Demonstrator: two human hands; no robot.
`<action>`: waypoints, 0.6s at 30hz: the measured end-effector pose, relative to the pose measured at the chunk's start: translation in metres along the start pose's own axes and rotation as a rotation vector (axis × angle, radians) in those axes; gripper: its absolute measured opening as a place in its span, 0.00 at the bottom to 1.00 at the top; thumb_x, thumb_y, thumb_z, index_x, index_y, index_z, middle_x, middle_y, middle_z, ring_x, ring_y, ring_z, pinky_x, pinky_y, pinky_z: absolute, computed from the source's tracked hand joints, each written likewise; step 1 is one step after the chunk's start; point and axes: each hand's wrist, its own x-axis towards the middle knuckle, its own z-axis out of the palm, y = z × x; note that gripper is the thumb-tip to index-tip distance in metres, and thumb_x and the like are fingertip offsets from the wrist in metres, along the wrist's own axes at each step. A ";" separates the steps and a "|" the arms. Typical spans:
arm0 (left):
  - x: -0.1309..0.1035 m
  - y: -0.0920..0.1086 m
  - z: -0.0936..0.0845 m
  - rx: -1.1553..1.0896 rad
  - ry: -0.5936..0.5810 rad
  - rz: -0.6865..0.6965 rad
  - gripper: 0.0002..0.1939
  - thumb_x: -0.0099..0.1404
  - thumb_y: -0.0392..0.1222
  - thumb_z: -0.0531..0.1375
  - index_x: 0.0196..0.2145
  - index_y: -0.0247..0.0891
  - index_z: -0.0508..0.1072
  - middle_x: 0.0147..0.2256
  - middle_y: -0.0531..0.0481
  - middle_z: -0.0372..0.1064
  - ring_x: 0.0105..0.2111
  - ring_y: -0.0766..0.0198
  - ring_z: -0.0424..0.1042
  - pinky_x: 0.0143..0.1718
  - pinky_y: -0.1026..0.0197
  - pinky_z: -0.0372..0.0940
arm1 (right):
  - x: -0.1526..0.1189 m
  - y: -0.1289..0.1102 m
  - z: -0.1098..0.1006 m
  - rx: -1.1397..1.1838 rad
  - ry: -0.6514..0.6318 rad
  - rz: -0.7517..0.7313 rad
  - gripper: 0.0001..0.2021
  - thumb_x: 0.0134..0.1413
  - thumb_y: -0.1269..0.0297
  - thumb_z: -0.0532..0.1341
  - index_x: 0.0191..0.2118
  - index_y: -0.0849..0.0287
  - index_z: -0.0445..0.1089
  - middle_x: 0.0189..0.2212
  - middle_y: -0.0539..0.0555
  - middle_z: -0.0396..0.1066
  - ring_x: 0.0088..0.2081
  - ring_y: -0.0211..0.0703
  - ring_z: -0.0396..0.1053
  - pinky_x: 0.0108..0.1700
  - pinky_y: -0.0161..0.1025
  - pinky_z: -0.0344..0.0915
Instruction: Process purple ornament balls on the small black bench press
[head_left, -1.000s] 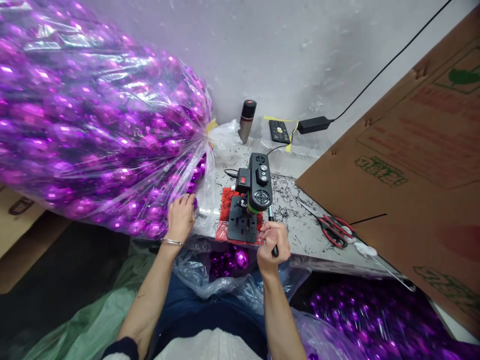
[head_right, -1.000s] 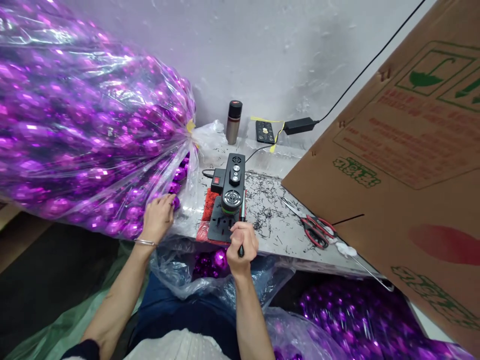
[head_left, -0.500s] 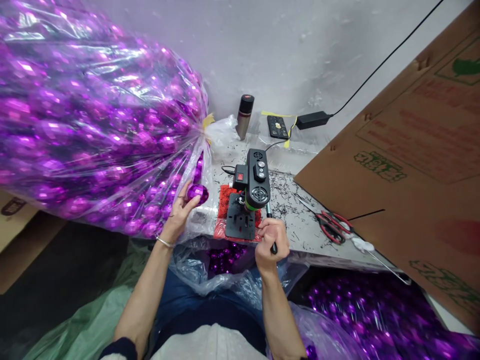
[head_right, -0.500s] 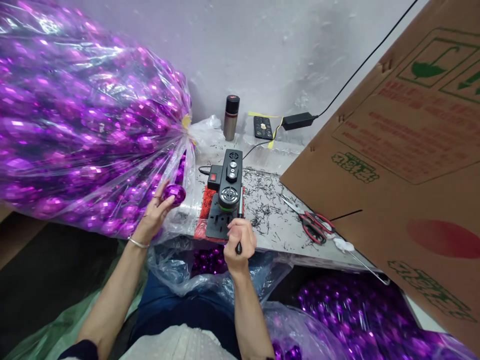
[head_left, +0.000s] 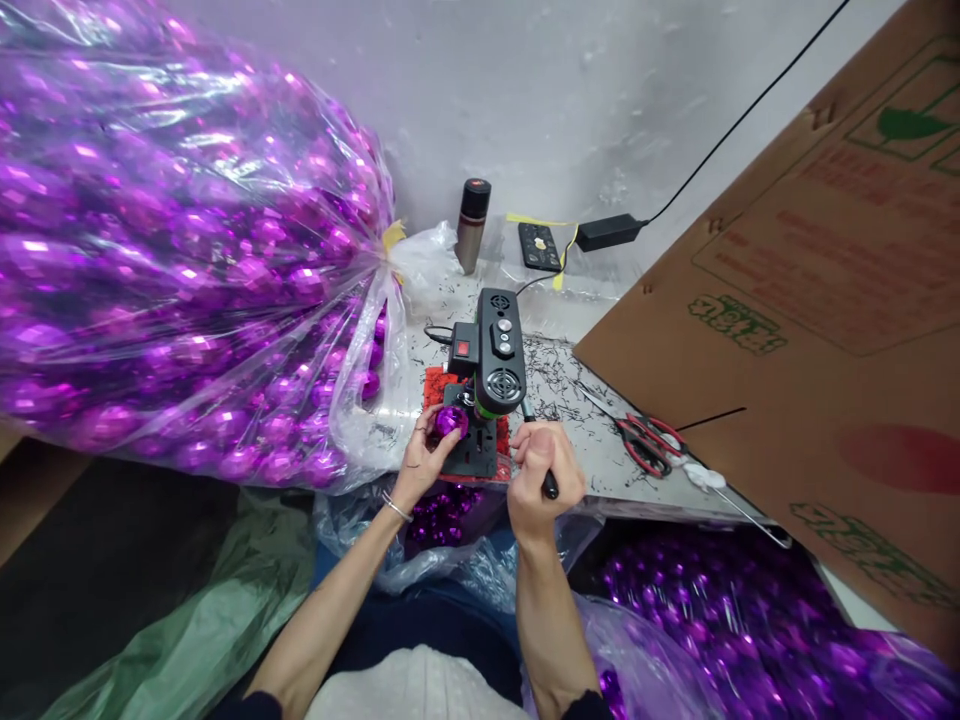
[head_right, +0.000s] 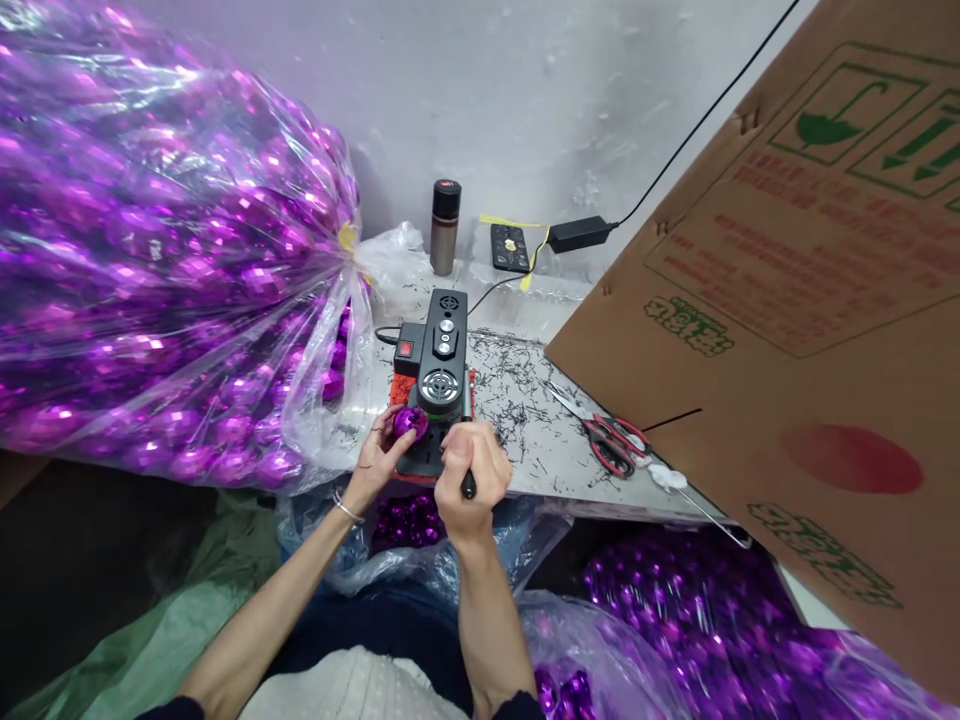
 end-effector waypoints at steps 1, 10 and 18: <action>0.000 -0.004 0.002 0.052 0.000 0.037 0.30 0.64 0.54 0.68 0.59 0.40 0.68 0.55 0.41 0.76 0.55 0.52 0.76 0.59 0.48 0.68 | -0.001 0.001 -0.001 -0.008 -0.006 -0.005 0.15 0.69 0.73 0.54 0.27 0.55 0.63 0.23 0.47 0.65 0.27 0.35 0.67 0.30 0.37 0.63; -0.002 -0.009 0.005 0.457 0.000 0.233 0.27 0.63 0.49 0.71 0.57 0.43 0.71 0.53 0.42 0.76 0.56 0.48 0.74 0.61 0.43 0.66 | -0.012 0.007 -0.005 -0.049 -0.038 -0.018 0.15 0.68 0.73 0.53 0.28 0.55 0.63 0.24 0.48 0.67 0.27 0.37 0.68 0.31 0.38 0.63; -0.006 -0.008 -0.002 0.611 -0.114 0.409 0.29 0.65 0.50 0.70 0.60 0.43 0.68 0.54 0.43 0.77 0.55 0.49 0.77 0.68 0.39 0.59 | -0.015 0.007 -0.006 -0.068 -0.053 -0.024 0.14 0.68 0.72 0.53 0.29 0.55 0.64 0.24 0.48 0.66 0.27 0.37 0.67 0.30 0.38 0.62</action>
